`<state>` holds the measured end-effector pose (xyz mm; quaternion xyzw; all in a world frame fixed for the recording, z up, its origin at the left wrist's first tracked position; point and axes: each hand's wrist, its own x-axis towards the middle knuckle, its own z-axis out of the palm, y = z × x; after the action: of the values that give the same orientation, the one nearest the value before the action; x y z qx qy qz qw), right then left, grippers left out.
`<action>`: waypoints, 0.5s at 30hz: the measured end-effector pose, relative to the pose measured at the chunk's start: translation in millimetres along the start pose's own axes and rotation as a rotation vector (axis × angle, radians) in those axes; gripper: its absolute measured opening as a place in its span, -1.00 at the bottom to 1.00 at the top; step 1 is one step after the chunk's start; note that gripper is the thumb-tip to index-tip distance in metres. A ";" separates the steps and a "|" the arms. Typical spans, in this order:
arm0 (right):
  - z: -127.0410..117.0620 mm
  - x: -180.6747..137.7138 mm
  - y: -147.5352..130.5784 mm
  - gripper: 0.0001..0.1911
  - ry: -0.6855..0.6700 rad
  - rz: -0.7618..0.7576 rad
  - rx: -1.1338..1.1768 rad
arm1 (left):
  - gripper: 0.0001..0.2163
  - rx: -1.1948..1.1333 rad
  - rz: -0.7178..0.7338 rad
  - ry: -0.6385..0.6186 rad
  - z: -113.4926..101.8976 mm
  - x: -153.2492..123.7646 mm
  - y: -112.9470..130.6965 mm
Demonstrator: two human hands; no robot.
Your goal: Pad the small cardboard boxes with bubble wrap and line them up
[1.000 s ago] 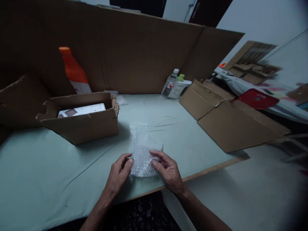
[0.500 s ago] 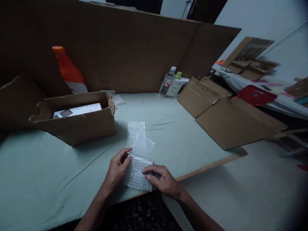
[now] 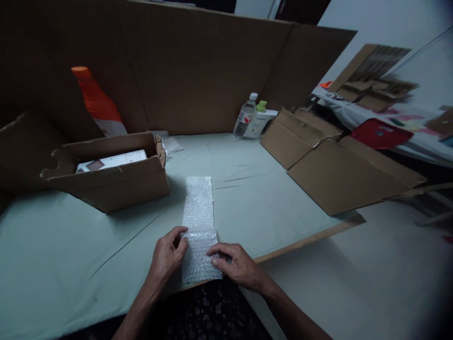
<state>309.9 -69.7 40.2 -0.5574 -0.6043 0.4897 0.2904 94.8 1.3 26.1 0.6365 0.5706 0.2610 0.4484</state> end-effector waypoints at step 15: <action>2.3 -12.7 10.9 -0.64 -0.185 0.061 0.381 | -0.71 0.273 0.095 -0.074 -12.1 4.4 0.9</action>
<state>314.7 -83.7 31.9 -0.4631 -0.5077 0.6526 0.3192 85.9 8.8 31.6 0.7270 0.5533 0.1783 0.3654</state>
